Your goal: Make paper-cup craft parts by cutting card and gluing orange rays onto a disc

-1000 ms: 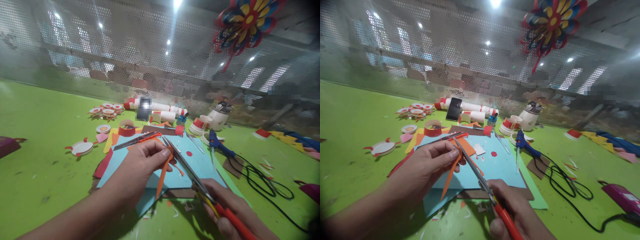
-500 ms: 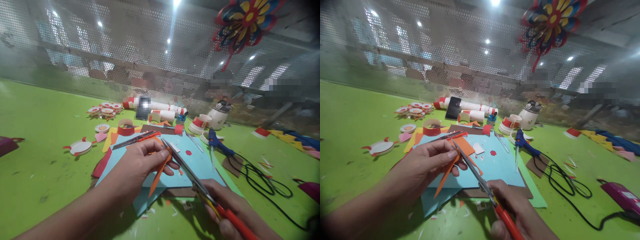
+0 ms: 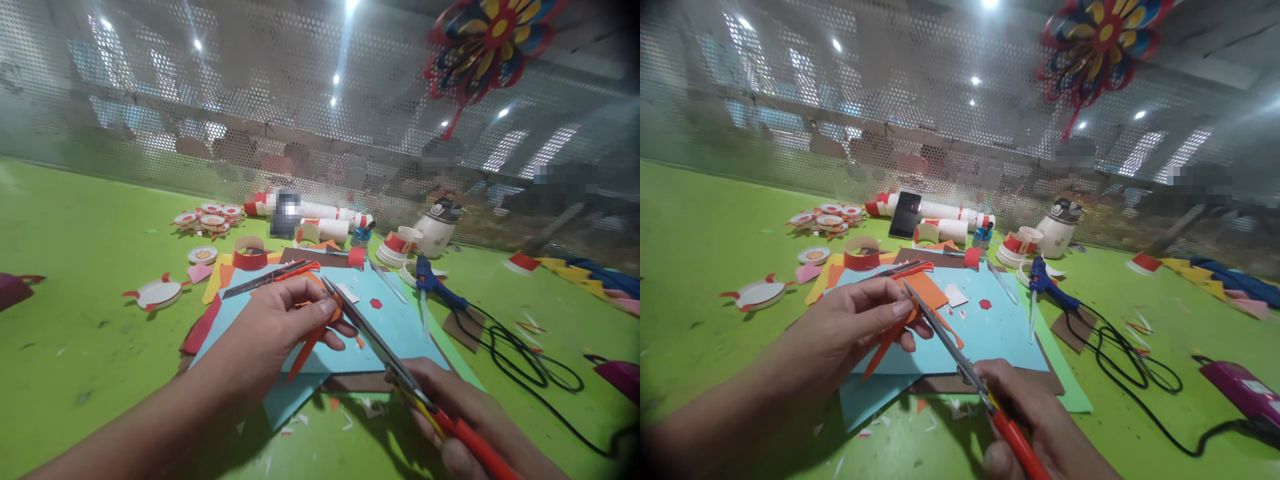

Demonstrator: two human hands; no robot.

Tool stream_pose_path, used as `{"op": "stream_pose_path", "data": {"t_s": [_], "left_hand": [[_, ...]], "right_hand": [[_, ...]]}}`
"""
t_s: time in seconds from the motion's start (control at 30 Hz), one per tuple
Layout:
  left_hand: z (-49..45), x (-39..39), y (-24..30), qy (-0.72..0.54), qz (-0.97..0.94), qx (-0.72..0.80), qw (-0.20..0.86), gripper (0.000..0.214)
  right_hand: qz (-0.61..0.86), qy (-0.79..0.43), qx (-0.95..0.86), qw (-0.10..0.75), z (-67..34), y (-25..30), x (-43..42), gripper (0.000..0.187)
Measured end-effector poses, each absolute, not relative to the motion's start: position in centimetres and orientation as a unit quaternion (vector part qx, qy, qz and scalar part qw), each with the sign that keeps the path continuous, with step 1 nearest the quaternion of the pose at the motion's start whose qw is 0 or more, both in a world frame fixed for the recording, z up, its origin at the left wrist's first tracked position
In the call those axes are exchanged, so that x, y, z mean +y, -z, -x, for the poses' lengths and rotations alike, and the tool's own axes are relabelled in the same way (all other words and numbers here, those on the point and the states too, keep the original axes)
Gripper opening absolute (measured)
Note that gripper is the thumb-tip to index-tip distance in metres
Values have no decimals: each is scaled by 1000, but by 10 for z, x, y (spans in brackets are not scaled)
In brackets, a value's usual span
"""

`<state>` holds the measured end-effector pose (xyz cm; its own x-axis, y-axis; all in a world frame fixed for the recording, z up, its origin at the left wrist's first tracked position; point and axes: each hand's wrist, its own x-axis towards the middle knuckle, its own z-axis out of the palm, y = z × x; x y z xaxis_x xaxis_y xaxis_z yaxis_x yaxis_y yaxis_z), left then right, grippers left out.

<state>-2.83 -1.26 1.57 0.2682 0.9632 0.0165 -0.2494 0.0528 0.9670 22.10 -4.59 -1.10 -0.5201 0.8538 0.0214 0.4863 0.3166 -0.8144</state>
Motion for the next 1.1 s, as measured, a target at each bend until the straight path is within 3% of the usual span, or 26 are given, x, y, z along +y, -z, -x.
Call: {"op": "stream_pose_path", "data": {"t_s": [0.4, 0.63, 1.1], "left_hand": [[26, -9, -17, -507, -475, 321, 644, 14], [27, -10, -16, -509, -483, 321, 636, 13], [30, -8, -17, -499, -507, 375, 595, 17]], "right_hand": [[419, -380, -796, 217, -224, 12, -43, 59], [438, -371, -791, 212, -222, 0, -47, 50], [431, -359, -799, 217, -226, 12, -46, 61]]}}
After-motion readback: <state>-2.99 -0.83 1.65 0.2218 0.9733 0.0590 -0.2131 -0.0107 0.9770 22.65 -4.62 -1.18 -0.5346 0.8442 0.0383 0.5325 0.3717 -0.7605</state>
